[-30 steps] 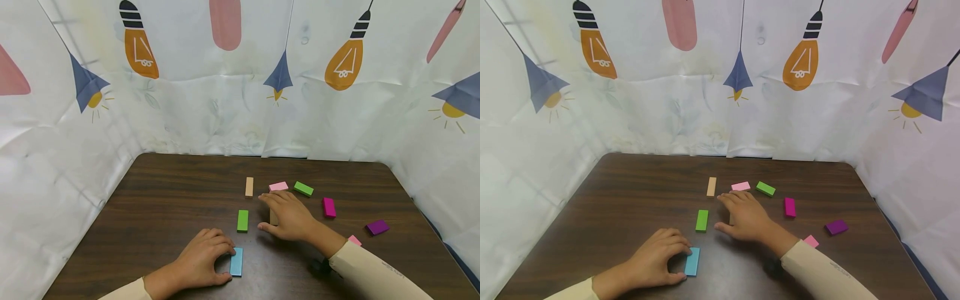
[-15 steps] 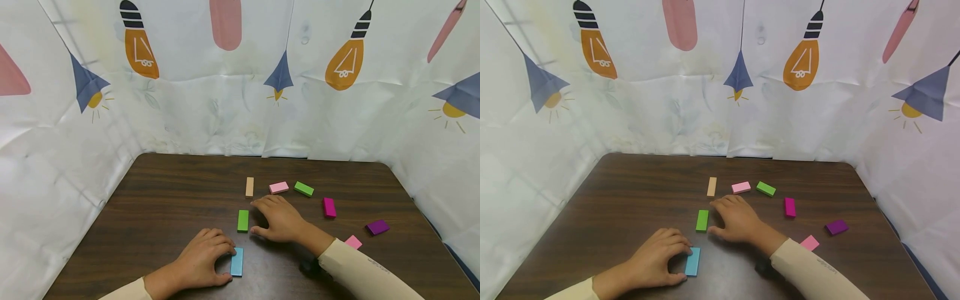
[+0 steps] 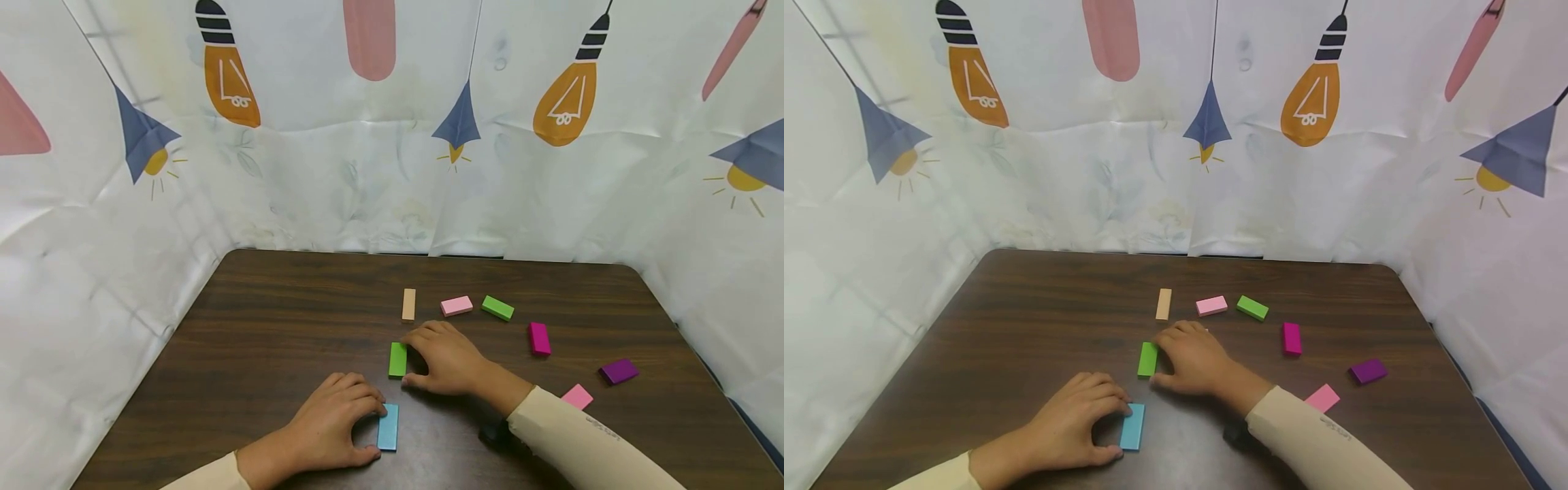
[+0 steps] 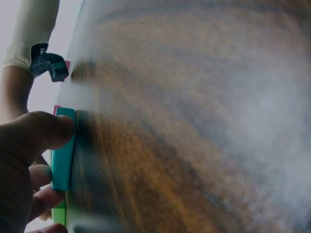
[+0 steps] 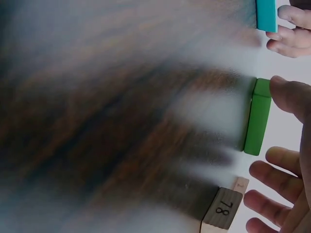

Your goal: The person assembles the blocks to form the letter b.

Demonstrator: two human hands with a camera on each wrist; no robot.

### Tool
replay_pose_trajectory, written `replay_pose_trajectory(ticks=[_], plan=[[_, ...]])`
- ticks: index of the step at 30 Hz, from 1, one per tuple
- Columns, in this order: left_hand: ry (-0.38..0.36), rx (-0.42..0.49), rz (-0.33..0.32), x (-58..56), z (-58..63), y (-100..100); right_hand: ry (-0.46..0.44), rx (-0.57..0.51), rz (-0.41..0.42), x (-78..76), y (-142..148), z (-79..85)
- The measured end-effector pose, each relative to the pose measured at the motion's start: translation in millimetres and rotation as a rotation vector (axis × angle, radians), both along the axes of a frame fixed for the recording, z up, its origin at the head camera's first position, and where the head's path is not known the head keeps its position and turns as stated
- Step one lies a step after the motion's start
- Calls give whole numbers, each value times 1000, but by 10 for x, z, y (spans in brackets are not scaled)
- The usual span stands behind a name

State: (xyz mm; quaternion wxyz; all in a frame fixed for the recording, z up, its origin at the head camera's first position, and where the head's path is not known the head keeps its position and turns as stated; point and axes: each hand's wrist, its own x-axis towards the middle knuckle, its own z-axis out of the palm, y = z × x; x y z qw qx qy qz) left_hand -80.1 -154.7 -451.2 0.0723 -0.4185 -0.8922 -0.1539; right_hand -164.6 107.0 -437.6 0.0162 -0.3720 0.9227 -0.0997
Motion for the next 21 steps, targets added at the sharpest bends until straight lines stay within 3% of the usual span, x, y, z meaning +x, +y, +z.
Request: replay_pose_trajectory(ticks=[21], plan=[[-11,1,-1,4,3,-8,12,-19,11,1,-79,15]])
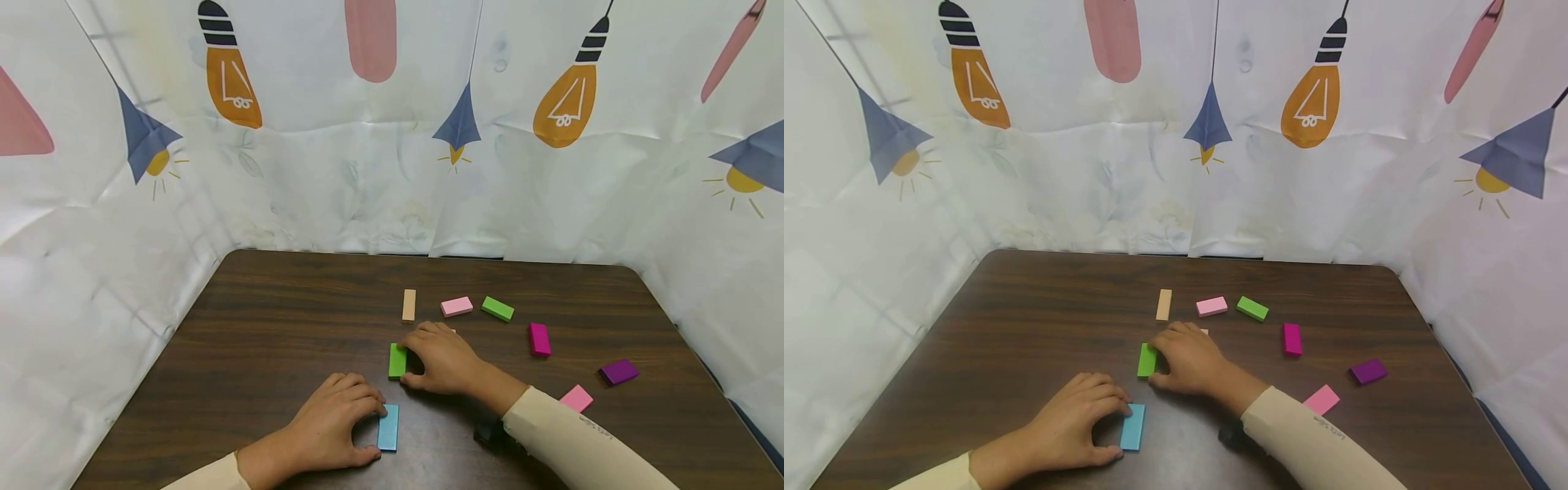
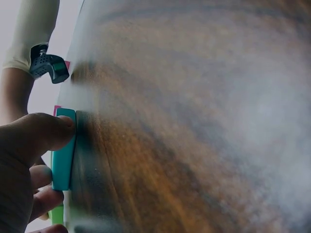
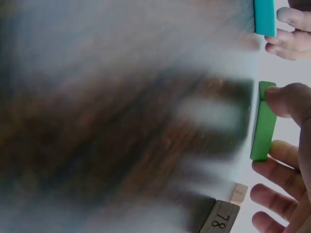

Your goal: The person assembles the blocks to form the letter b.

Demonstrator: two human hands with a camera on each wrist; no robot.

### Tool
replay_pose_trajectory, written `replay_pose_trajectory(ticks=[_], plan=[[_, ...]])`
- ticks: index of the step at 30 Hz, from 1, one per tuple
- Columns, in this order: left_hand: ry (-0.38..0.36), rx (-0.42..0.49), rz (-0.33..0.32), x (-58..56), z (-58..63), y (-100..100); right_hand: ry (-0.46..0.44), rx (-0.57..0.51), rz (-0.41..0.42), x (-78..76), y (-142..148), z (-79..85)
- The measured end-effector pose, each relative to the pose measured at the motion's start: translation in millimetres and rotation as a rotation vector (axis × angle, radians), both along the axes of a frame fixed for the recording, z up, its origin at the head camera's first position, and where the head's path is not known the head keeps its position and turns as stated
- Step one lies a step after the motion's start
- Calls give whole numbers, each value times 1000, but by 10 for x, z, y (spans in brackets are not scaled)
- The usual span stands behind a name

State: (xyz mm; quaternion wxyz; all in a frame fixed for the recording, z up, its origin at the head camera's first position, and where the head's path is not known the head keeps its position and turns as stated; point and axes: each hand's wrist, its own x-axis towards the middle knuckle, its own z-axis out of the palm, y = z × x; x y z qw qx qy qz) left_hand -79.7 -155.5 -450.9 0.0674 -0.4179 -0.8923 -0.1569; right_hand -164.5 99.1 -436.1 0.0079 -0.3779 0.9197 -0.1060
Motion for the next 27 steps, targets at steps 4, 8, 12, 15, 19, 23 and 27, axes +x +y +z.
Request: replay_pose_trajectory(ticks=[4,8,12,15,19,23,27], plan=[[9,7,-4,2,-6,-2,12,-25,17,29,-3,11],[29,21,-8,5,-21,-3,18,-39,31,67,-7,10],[46,24,-7,6,-28,-5,24,-50,44,93,-14,-10],[49,19,-7,7,-21,-7,29,-51,52,113,-18,-20],[44,15,-9,12,-12,-10,26,-46,60,144,-26,-19],[50,19,-8,15,-14,-10,16,-42,63,171,-38,-22],[50,28,-7,14,-19,-8,4,-43,62,194,-39,-28]])
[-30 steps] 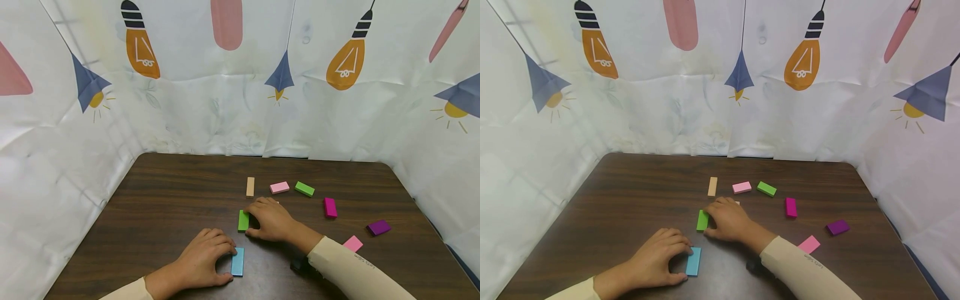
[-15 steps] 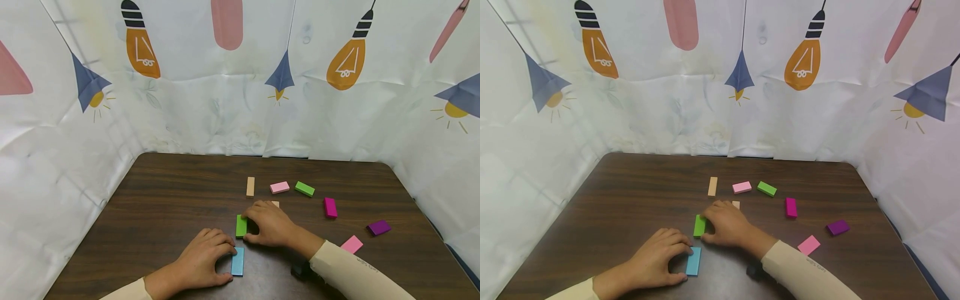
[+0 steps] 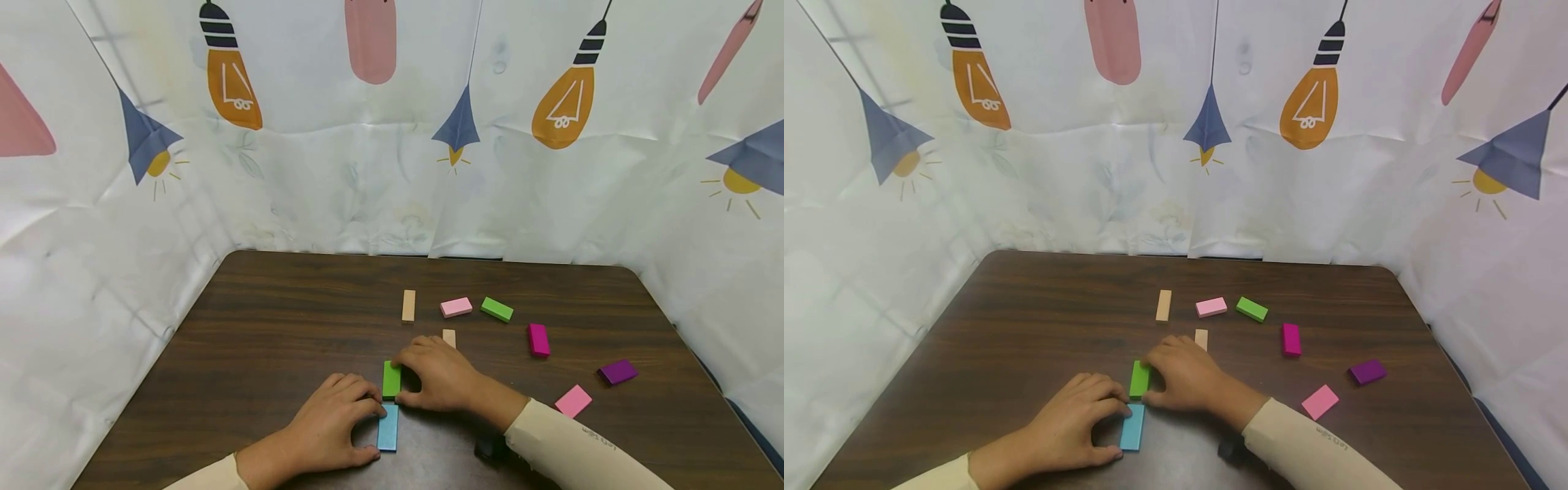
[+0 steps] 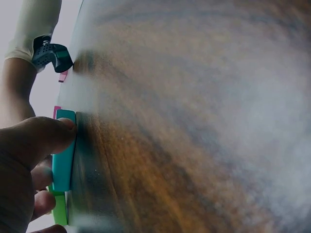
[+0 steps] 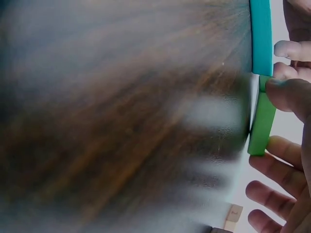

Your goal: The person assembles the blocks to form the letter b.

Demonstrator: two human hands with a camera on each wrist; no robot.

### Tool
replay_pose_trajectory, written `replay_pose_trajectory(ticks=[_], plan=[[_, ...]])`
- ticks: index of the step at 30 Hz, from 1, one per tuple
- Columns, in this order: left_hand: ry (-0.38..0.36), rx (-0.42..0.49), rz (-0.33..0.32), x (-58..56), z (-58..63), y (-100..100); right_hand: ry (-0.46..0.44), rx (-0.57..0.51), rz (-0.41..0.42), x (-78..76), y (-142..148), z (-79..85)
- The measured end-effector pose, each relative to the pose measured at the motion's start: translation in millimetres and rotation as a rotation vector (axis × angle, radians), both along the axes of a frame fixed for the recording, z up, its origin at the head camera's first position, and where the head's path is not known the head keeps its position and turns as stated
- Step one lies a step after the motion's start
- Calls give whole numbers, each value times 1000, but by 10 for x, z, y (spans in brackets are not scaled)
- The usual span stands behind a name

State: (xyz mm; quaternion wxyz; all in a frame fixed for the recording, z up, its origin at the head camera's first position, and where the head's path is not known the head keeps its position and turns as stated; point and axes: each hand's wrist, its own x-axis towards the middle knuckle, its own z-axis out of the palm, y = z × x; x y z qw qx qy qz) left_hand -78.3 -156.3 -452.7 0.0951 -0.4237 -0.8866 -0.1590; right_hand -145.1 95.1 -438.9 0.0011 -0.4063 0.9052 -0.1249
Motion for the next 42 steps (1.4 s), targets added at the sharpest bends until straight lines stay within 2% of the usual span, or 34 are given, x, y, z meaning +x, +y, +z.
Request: replay_pose_trajectory(ticks=[14,21,42], plan=[[-25,-2,1,0,5,4,-59,16,28,25,18,34],[-4,-6,-5,-5,2,9,-59,17,21,18,10,19],[-15,-49,-4,-11,24,21,-62,19,37,18,7,30]])
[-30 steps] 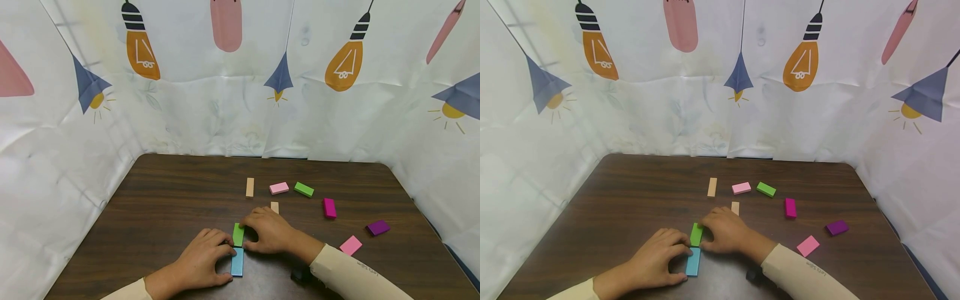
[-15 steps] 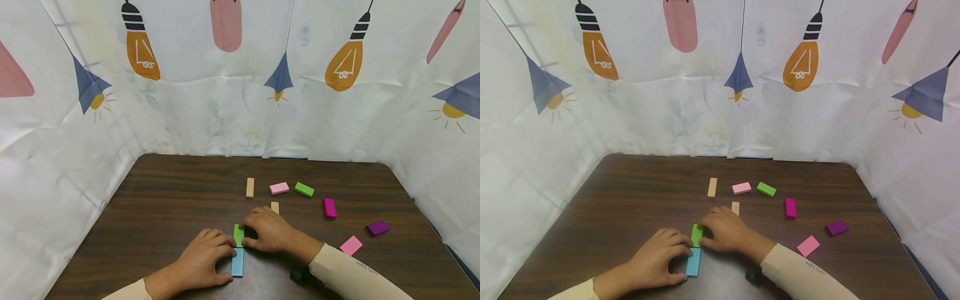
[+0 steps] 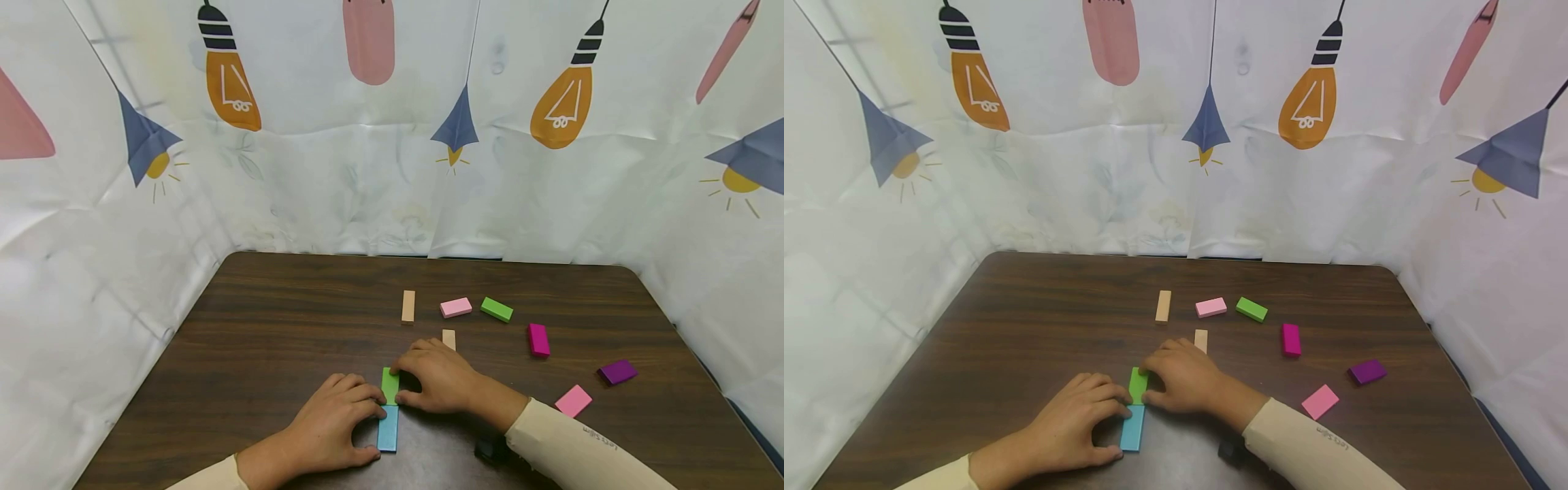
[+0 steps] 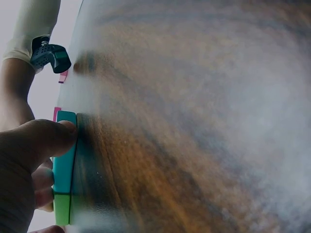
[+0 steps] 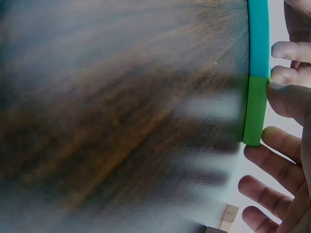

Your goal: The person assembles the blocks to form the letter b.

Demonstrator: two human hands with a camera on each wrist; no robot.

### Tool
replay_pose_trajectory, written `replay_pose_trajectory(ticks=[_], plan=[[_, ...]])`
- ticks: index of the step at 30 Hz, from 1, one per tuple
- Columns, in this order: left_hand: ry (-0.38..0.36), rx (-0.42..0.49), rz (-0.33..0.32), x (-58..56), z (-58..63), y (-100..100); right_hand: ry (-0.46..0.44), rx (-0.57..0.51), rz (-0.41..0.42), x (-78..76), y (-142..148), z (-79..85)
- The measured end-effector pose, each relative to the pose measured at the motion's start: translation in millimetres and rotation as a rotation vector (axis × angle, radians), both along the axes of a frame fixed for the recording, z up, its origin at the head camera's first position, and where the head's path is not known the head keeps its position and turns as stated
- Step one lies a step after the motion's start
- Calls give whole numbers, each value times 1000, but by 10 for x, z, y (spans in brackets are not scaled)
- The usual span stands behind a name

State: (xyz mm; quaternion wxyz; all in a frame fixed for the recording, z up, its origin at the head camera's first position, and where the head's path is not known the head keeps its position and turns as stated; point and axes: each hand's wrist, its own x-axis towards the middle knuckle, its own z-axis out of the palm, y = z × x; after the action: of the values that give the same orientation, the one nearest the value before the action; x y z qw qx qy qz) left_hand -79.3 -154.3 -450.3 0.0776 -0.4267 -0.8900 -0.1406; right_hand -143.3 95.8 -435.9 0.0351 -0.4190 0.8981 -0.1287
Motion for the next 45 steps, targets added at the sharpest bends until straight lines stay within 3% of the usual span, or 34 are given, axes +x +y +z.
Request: replay_pose_trajectory(ticks=[21,30,36,45], plan=[[8,0,-2,2,24,4,-2,-10,2,-16,14,40],[57,10,-29,-19,28,-3,-12,-16,-23,-48,53,94],[55,61,-9,-27,24,9,9,-28,-35,-70,98,118],[40,32,8,-18,45,40,-9,-24,-60,-84,145,122]])
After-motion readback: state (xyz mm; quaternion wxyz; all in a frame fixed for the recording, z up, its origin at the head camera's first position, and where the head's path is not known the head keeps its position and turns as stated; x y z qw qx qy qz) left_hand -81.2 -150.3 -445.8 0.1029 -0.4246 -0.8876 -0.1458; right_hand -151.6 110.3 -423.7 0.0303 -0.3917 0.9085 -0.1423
